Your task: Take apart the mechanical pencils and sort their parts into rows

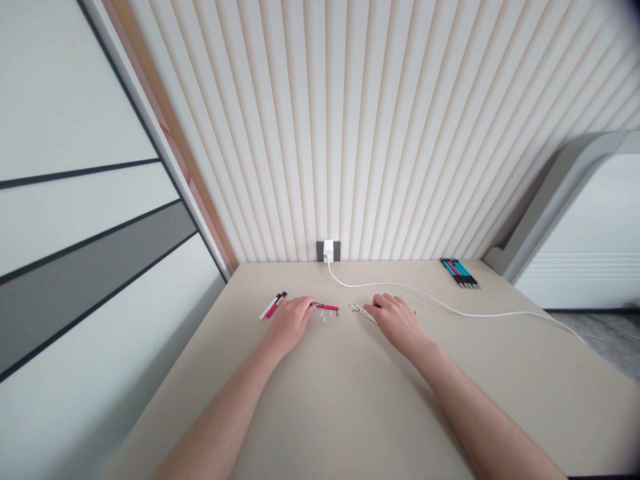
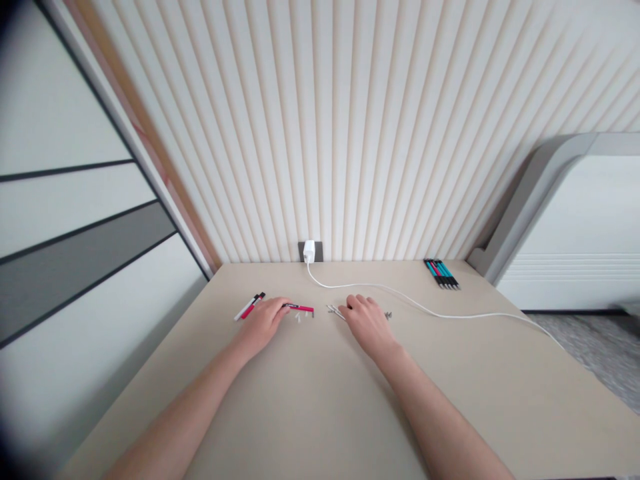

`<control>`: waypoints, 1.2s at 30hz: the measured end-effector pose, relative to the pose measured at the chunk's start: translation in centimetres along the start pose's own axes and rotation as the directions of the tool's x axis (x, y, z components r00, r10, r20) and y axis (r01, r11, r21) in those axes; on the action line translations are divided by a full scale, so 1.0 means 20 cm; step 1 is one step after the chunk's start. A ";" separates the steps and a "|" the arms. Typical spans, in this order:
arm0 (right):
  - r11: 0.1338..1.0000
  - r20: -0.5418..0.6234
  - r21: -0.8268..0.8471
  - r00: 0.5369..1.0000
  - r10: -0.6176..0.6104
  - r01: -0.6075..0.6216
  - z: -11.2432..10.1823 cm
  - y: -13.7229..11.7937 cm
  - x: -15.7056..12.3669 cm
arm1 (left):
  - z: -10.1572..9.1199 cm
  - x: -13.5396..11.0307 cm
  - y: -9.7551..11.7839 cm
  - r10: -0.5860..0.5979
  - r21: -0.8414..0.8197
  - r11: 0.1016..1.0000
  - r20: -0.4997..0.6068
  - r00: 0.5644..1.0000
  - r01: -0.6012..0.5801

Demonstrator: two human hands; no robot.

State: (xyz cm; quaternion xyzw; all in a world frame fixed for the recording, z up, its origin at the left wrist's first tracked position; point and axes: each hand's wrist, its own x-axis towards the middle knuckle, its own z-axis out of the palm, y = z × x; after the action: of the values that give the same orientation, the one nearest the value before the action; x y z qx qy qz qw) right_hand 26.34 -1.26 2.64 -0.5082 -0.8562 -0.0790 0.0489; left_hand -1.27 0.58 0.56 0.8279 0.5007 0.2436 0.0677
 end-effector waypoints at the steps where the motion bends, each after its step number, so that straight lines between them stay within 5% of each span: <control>1: 1.000 -0.002 0.001 1.000 -0.004 0.004 -0.01 0.00 0.00 | 0.00 0.00 0.00 -0.003 -0.005 1.000 0.001 1.000 0.003; 13: 0.999 -0.031 -0.018 0.999 -0.034 0.034 -0.03 0.00 -0.01 | 0.01 0.00 -0.02 -0.064 0.029 0.997 -0.044 0.997 0.065; 23: 0.994 -0.024 0.067 0.996 0.088 -0.086 0.00 -0.01 -0.01 | 0.01 0.00 -0.03 -0.154 0.027 0.987 -0.058 0.986 0.156; 29: 0.934 -0.010 0.350 0.996 0.085 -0.076 0.04 -0.17 0.00 | 0.01 0.00 -0.02 -0.213 -0.030 0.977 -0.101 0.972 0.211; 36: 0.945 -0.023 0.321 0.997 0.074 -0.063 0.09 -0.40 0.10 | 0.03 0.00 -0.03 -0.257 -0.055 0.966 -0.132 0.957 0.252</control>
State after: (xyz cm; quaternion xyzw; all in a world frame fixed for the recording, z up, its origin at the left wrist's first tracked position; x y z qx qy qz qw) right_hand 18.34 -3.05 0.44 -0.5216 -0.8384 0.0536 0.1485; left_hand -1.41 0.95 -0.23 0.7363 0.6018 0.2990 0.0792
